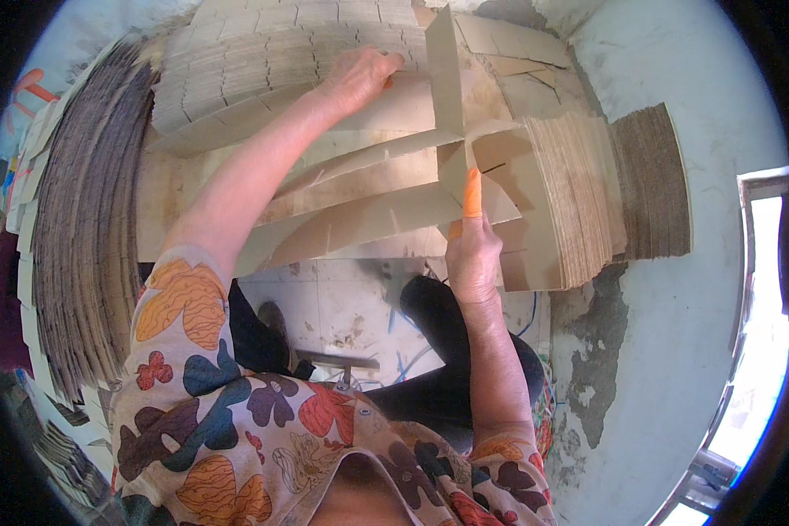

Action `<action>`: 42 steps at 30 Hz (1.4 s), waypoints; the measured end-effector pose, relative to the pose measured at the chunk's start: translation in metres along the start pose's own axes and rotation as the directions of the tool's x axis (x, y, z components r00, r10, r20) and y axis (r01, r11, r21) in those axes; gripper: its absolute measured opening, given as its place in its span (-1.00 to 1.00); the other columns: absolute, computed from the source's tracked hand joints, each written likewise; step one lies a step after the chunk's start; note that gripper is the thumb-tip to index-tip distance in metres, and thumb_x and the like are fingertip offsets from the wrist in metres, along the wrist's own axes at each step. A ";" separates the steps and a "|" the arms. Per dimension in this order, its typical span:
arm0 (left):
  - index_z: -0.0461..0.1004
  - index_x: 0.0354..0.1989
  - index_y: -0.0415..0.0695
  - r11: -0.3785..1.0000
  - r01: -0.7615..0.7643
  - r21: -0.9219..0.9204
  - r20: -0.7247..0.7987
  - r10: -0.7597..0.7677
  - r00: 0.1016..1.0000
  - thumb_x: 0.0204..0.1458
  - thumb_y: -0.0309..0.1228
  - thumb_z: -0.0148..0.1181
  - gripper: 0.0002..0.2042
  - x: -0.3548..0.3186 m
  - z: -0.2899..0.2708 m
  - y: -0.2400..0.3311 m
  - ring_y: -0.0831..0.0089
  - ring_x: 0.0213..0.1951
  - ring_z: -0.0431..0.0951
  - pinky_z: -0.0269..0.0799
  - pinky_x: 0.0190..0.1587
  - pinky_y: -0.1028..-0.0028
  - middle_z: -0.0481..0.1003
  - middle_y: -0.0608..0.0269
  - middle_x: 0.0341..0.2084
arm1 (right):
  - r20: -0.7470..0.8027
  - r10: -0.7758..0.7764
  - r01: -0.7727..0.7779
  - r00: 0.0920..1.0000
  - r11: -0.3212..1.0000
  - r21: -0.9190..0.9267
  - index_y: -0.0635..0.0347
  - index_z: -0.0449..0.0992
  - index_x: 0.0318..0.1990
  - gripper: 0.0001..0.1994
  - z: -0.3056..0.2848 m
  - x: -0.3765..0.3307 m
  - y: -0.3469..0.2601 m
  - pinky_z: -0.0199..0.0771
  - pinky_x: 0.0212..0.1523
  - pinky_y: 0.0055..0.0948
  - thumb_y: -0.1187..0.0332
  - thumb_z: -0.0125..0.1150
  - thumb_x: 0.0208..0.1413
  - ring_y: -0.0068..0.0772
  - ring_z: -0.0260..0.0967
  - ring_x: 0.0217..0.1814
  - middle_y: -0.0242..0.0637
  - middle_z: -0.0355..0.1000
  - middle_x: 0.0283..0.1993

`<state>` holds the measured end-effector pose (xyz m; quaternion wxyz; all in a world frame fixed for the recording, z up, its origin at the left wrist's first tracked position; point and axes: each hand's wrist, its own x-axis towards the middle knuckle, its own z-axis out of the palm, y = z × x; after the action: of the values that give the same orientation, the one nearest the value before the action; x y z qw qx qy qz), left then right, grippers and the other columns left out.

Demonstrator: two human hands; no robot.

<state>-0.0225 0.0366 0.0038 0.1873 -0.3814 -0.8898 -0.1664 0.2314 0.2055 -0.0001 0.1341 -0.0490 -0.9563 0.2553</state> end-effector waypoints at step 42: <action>0.47 -0.25 -0.27 0.953 0.163 -0.254 -0.073 -0.187 0.980 -0.16 -0.33 0.39 -0.65 -0.180 -0.129 0.090 0.17 -0.24 0.51 0.41 -0.21 0.31 0.52 0.07 -0.33 | 0.185 -0.073 0.123 0.980 0.954 -0.274 0.00 0.16 0.28 -0.35 -0.055 -0.016 0.050 0.47 -0.20 -0.13 0.45 0.18 -0.04 0.02 0.45 -0.18 -0.04 0.44 -0.09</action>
<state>0.1858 -0.0724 0.0475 0.1654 -0.3130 -0.8825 -0.3097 0.2638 0.2719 0.0172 0.0545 0.0022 -0.9922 0.1119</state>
